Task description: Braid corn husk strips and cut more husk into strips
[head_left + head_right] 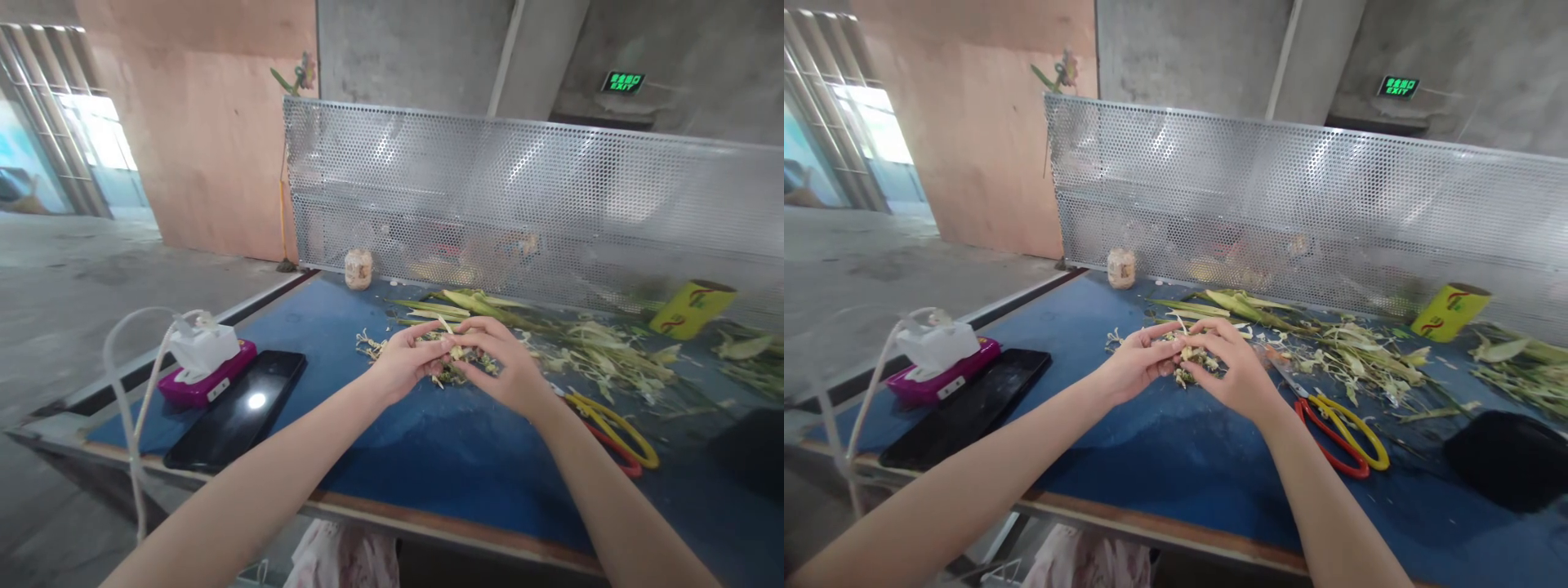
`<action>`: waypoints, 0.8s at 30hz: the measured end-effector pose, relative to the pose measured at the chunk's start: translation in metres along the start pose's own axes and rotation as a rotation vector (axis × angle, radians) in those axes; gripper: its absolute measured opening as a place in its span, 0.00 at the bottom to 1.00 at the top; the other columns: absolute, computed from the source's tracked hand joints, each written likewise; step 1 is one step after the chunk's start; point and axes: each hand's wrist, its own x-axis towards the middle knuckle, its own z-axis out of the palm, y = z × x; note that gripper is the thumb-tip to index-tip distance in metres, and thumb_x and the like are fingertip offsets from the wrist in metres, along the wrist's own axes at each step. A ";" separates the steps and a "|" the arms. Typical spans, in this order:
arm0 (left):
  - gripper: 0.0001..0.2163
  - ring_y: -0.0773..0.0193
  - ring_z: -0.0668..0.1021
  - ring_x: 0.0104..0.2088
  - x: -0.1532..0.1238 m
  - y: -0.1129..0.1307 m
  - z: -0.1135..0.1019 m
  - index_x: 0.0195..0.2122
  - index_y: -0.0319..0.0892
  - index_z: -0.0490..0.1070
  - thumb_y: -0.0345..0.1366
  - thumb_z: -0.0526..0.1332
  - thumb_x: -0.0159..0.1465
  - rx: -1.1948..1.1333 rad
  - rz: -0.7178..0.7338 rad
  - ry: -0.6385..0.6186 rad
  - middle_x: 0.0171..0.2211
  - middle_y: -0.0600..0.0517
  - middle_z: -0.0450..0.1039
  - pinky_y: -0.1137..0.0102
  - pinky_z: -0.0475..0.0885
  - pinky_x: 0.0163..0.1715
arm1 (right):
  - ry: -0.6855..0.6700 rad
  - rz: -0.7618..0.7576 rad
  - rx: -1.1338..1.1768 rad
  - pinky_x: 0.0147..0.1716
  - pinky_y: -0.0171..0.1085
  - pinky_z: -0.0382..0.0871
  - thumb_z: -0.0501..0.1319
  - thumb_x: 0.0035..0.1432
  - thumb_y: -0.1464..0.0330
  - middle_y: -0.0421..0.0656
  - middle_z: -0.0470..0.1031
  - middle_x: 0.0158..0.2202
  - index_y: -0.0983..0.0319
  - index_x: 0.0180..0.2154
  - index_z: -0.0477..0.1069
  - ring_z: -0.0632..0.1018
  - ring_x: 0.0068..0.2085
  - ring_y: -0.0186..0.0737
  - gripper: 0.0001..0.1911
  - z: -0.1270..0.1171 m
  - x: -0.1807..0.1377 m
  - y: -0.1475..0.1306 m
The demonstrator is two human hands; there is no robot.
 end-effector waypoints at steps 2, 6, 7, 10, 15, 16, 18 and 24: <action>0.20 0.75 0.69 0.17 0.000 0.001 0.001 0.47 0.33 0.63 0.23 0.63 0.52 -0.020 -0.002 -0.006 0.20 0.54 0.70 0.78 0.64 0.20 | 0.006 0.023 0.030 0.36 0.41 0.70 0.58 0.53 0.70 0.46 0.67 0.42 0.58 0.40 0.69 0.71 0.43 0.41 0.11 0.000 0.001 0.000; 0.13 0.73 0.72 0.21 -0.002 0.003 0.004 0.41 0.33 0.66 0.23 0.61 0.53 -0.062 -0.041 -0.027 0.22 0.51 0.71 0.79 0.64 0.19 | 0.033 0.077 0.118 0.33 0.38 0.70 0.60 0.52 0.70 0.46 0.69 0.41 0.58 0.39 0.70 0.72 0.41 0.40 0.11 0.001 0.002 -0.001; 0.11 0.72 0.73 0.22 -0.002 0.004 0.004 0.39 0.33 0.67 0.24 0.60 0.54 -0.070 -0.053 -0.032 0.22 0.50 0.71 0.79 0.64 0.18 | 0.036 0.095 0.150 0.32 0.38 0.70 0.60 0.51 0.70 0.46 0.69 0.41 0.58 0.39 0.70 0.72 0.41 0.41 0.11 0.001 0.002 -0.001; 0.06 0.71 0.74 0.23 -0.002 0.004 0.005 0.34 0.34 0.69 0.26 0.58 0.55 -0.073 -0.058 -0.035 0.22 0.50 0.71 0.79 0.65 0.18 | 0.041 0.146 0.236 0.30 0.37 0.71 0.60 0.51 0.70 0.46 0.69 0.41 0.57 0.40 0.70 0.72 0.42 0.41 0.12 0.002 0.002 -0.002; 0.09 0.71 0.74 0.23 -0.001 0.003 0.004 0.34 0.34 0.71 0.22 0.55 0.54 -0.042 -0.063 -0.062 0.20 0.50 0.72 0.80 0.65 0.18 | 0.029 0.146 0.274 0.37 0.40 0.71 0.58 0.53 0.71 0.45 0.71 0.42 0.56 0.41 0.71 0.72 0.45 0.41 0.12 0.002 0.002 -0.004; 0.10 0.71 0.74 0.23 0.000 0.003 0.004 0.34 0.34 0.71 0.21 0.54 0.54 -0.045 -0.075 -0.057 0.20 0.50 0.72 0.80 0.66 0.18 | 0.026 0.138 0.268 0.39 0.41 0.70 0.58 0.53 0.71 0.45 0.72 0.43 0.56 0.41 0.71 0.72 0.45 0.41 0.12 0.002 0.002 -0.004; 0.10 0.71 0.74 0.22 0.001 0.003 0.004 0.31 0.34 0.71 0.20 0.53 0.53 -0.057 -0.102 -0.030 0.19 0.50 0.72 0.80 0.67 0.19 | 0.026 0.125 0.256 0.42 0.42 0.69 0.58 0.52 0.72 0.45 0.72 0.43 0.56 0.42 0.72 0.72 0.46 0.41 0.13 0.002 0.002 -0.003; 0.05 0.70 0.76 0.23 0.000 0.004 0.003 0.32 0.33 0.71 0.25 0.56 0.57 -0.078 -0.111 -0.016 0.21 0.49 0.73 0.79 0.69 0.20 | 0.032 0.153 0.268 0.41 0.42 0.70 0.58 0.52 0.72 0.44 0.72 0.44 0.55 0.42 0.72 0.72 0.46 0.41 0.15 0.002 0.002 -0.002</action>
